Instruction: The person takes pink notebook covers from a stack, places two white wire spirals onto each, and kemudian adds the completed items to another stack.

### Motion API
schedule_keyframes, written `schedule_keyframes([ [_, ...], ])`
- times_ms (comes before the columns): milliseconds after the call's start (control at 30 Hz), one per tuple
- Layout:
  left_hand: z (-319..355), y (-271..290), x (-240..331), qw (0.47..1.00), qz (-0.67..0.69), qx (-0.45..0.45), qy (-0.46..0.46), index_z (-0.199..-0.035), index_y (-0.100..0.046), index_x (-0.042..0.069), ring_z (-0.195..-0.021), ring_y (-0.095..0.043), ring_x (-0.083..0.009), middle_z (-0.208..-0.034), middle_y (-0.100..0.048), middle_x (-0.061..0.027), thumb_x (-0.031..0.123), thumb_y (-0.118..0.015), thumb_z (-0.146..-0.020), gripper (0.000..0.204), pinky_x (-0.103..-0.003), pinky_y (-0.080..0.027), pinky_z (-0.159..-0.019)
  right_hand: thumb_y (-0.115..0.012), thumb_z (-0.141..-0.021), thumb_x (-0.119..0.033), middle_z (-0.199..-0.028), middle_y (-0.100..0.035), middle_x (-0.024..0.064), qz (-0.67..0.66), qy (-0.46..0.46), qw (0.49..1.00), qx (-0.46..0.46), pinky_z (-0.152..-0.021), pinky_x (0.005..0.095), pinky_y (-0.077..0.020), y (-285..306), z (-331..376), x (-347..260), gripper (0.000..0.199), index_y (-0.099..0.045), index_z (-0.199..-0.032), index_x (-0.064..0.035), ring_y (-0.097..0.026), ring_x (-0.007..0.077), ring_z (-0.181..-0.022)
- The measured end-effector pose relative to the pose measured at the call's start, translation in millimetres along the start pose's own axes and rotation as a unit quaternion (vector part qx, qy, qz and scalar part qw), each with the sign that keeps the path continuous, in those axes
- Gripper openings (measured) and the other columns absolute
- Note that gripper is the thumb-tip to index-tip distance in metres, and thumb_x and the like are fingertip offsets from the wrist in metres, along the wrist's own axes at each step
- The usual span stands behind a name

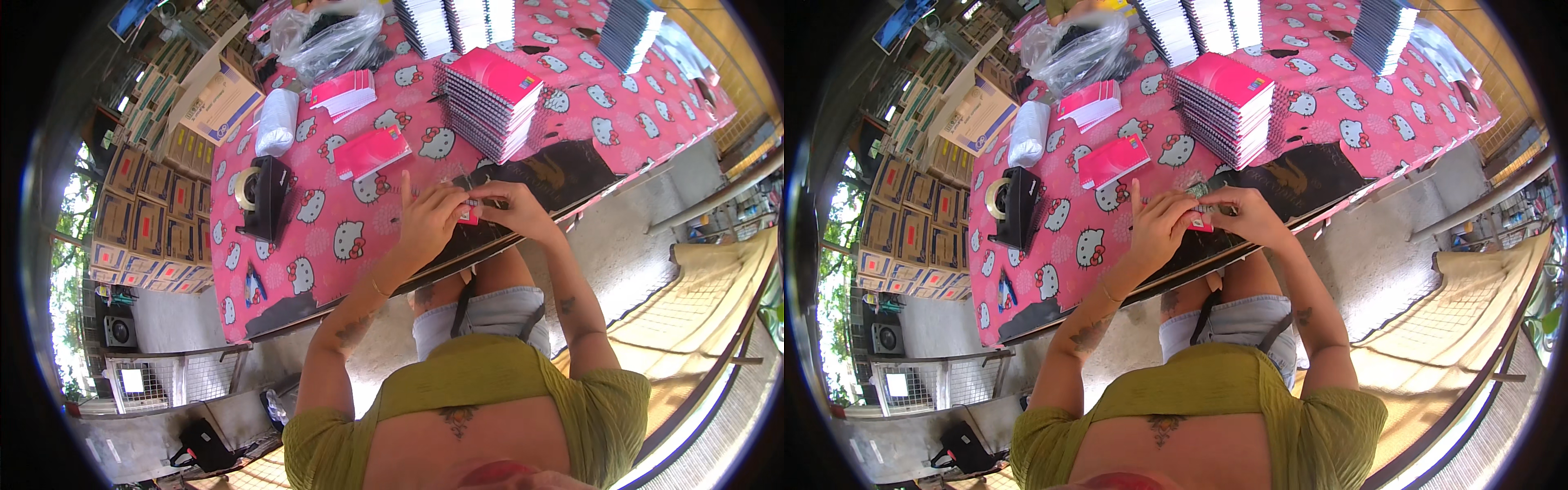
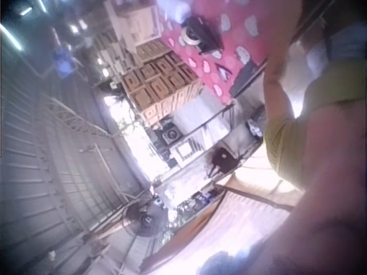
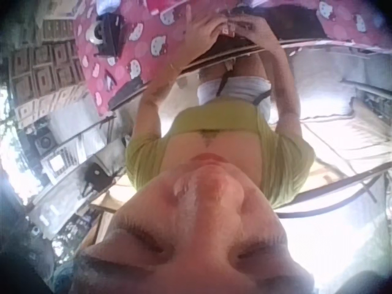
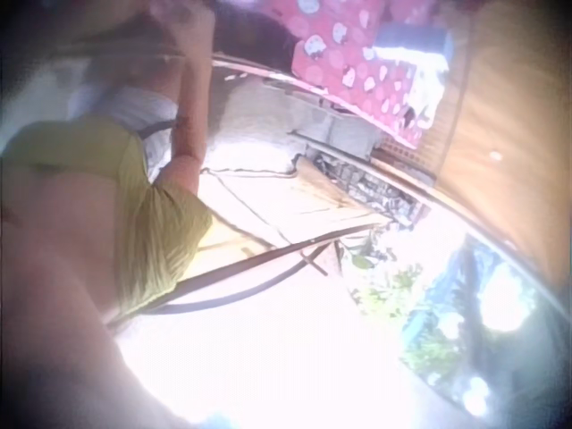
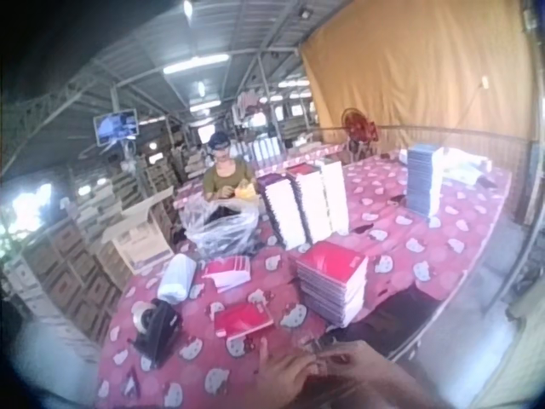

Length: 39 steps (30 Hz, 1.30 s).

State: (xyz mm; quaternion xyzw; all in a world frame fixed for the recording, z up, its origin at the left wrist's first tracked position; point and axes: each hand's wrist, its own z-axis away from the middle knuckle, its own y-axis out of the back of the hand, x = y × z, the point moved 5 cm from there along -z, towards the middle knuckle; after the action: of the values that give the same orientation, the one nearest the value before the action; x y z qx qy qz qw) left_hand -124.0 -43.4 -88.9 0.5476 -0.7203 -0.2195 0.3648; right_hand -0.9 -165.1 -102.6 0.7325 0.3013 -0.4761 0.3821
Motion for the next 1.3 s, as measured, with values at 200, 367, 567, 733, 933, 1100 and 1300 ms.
schedule_keyframes([
  [200, 0.1, 0.8, -0.1, 1.0, 0.013, -0.011, 0.006, -0.103, -0.067, 0.01, -0.097, -0.064, -0.0232, -0.104, -0.07, -0.0026, 0.023, -0.069, -0.09, 0.019, -0.051, -0.032, -0.108, -0.07, -0.081, 0.0, -0.083, -0.071, 0.0105, 0.01, 0.019, 0.999, -0.049, -0.069, 0.0287, -0.052, 12.6, -3.9, 0.7, 0.015, -0.071, -0.095, 0.0032, -0.066, 0.0127, -0.075],
  [367, -2.9, 5.3, 1.6, 0.999, -0.003, -0.054, 0.003, -0.107, -0.065, 0.007, -0.096, -0.06, -0.0272, -0.101, -0.066, -0.0064, 0.023, -0.07, -0.087, 0.027, -0.043, -0.044, -0.085, -0.07, -0.074, 0.002, -0.075, -0.062, 0.0111, 0.101, 0.109, 0.989, -0.004, -0.063, 0.0312, -0.0494, 4.9, -9.2, -16.6, 0.01, -0.062, -0.081, 0.0015, -0.063, 0.0216, -0.067],
  [567, -22.0, 24.3, 3.8, 0.992, 0.045, -0.077, 0.09, -0.107, -0.063, 0.003, -0.089, -0.063, -0.0294, -0.094, -0.065, -0.0106, 0.02, -0.069, -0.088, 0.025, -0.043, -0.049, -0.079, -0.072, -0.075, -0.002, -0.09, -0.062, 0.014, 0.132, 0.11, 0.975, 0.14, -0.069, 0.0339, -0.0519, 8.9, -3.5, -35.6, 0.024, -0.066, -0.098, -0.0011, -0.064, 0.0266, -0.081],
  [733, -110.3, 84.4, 47.8, 0.947, 0.274, 0.081, 0.148, -0.112, -0.061, 0.001, -0.096, -0.064, -0.0275, -0.098, -0.065, -0.0146, 0.015, -0.067, -0.093, 0.025, -0.041, -0.05, -0.085, -0.072, -0.084, -0.007, -0.12, -0.057, 0.0148, 0.102, 0.176, 0.962, 0.181, -0.085, 0.0345, -0.0521, 27.2, 9.0, -152.4, 0.058, -0.054, -0.139, -0.0061, -0.061, 0.0243, -0.104],
  [933, -203.4, 58.7, 2.0, 0.971, 0.232, 0.054, 0.031, -0.118, -0.063, 0.003, -0.111, -0.062, -0.0322, -0.115, -0.065, -0.0194, 0.013, -0.064, -0.094, 0.026, -0.04, -0.047, -0.096, -0.061, -0.094, -0.004, -0.124, -0.065, 0.0114, 0.001, 0.066, 0.992, 0.11, -0.093, 0.0296, -0.0475, 122.5, -69.8, -132.2, 0.045, -0.054, -0.139, 0.0013, -0.06, 0.0139, -0.106],
  [1100, -236.6, -7.4, -38.2, 0.997, -0.037, -0.021, 0.061, -0.116, -0.068, 0.01, -0.106, -0.062, -0.0359, -0.116, -0.065, -0.0192, 0.018, -0.062, -0.093, 0.025, -0.041, -0.048, -0.092, -0.062, -0.088, -0.007, -0.121, -0.067, 0.0133, 0.316, 0.073, 0.941, 0.095, -0.093, 0.0357, -0.0486, 173.2, -126.8, -76.2, 0.043, -0.062, -0.13, -0.0051, -0.064, 0.0242, -0.107],
  [1300, -197.0, 19.8, -51.7, 0.966, 0.007, 0.258, 0.033, -0.113, -0.067, 0.008, -0.102, -0.063, -0.0355, -0.109, -0.066, -0.018, 0.02, -0.065, -0.092, 0.025, -0.043, -0.05, -0.086, -0.062, -0.088, -0.016, -0.126, -0.065, 0.0104, 0.441, 0.16, 0.85, 0.239, -0.102, 0.0509, -0.0418, 136.4, -99.8, -88.6, 0.037, -0.066, -0.124, -0.009, -0.06, 0.0278, -0.117],
])
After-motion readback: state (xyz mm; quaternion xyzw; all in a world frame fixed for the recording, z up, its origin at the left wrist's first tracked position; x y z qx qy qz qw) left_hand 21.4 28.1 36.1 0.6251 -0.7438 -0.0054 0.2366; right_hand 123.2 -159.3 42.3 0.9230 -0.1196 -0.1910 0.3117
